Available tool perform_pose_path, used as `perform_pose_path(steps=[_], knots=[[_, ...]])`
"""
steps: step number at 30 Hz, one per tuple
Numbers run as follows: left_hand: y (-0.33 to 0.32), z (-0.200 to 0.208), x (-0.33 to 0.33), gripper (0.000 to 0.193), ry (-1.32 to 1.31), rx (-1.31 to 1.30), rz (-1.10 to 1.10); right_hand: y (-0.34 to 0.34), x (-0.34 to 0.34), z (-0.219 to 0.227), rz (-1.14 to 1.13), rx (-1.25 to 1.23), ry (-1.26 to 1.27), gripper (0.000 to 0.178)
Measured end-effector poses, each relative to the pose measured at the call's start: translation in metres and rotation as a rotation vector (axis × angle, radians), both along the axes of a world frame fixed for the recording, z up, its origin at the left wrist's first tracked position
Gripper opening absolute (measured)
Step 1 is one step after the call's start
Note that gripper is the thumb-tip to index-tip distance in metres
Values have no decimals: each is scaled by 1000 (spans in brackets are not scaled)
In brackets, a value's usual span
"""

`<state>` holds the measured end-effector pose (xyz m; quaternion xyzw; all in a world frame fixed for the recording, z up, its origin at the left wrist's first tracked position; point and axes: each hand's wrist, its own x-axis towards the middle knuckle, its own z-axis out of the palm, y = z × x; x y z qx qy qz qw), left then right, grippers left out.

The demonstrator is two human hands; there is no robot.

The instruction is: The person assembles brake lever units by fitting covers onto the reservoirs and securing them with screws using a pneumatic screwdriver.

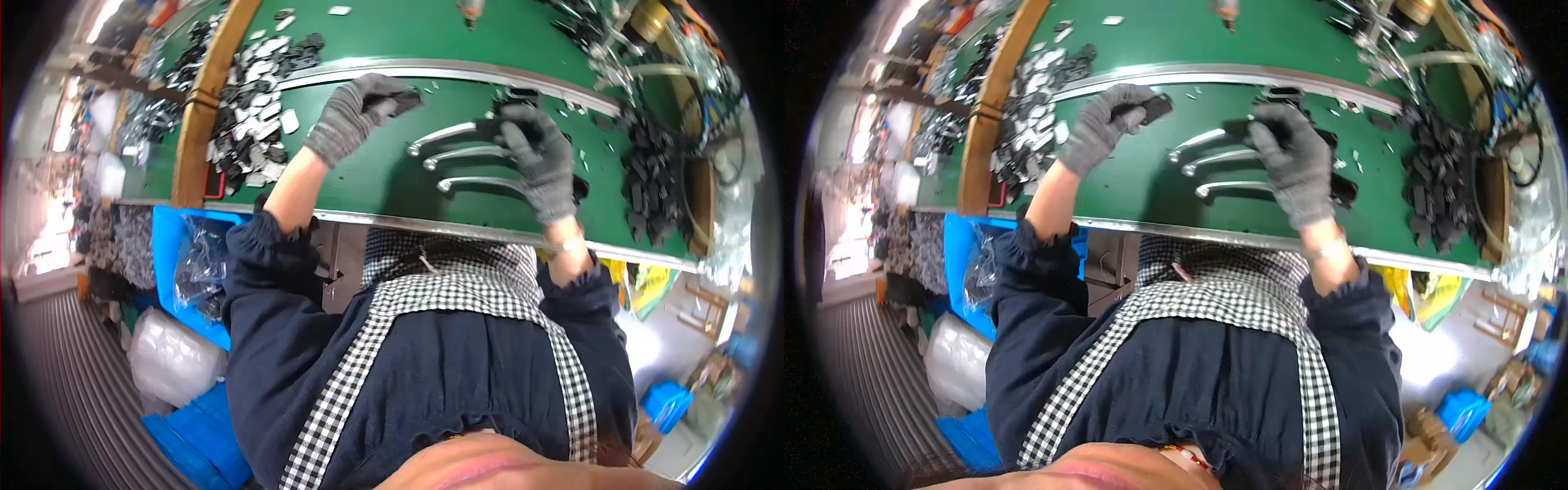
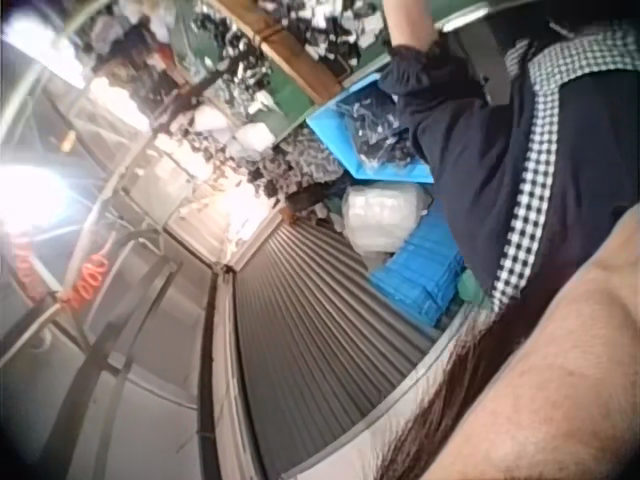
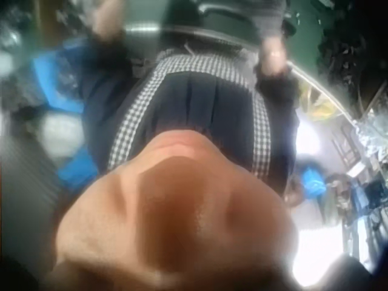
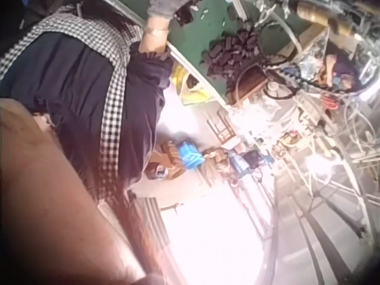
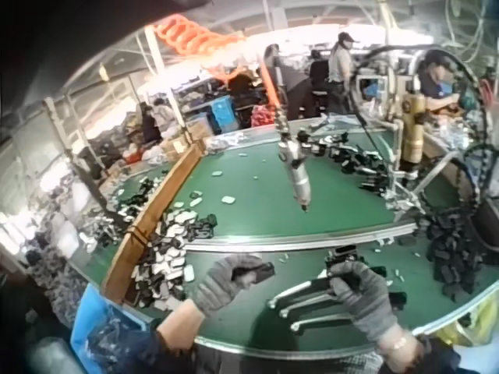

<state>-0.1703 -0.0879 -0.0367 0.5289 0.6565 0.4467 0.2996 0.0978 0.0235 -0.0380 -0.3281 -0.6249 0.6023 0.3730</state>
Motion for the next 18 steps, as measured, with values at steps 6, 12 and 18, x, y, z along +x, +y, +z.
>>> perform_pose_path(steps=[6,12,18], knots=[[31,37,98,28,138,149,-107,0,6,3,-34,149,-4,15],[55,29,130,25,242,196,-157,3,25,11,-153,21,-27,17],[62,21,152,26,-449,-116,24,9,40,15,-217,-65,118,18]])
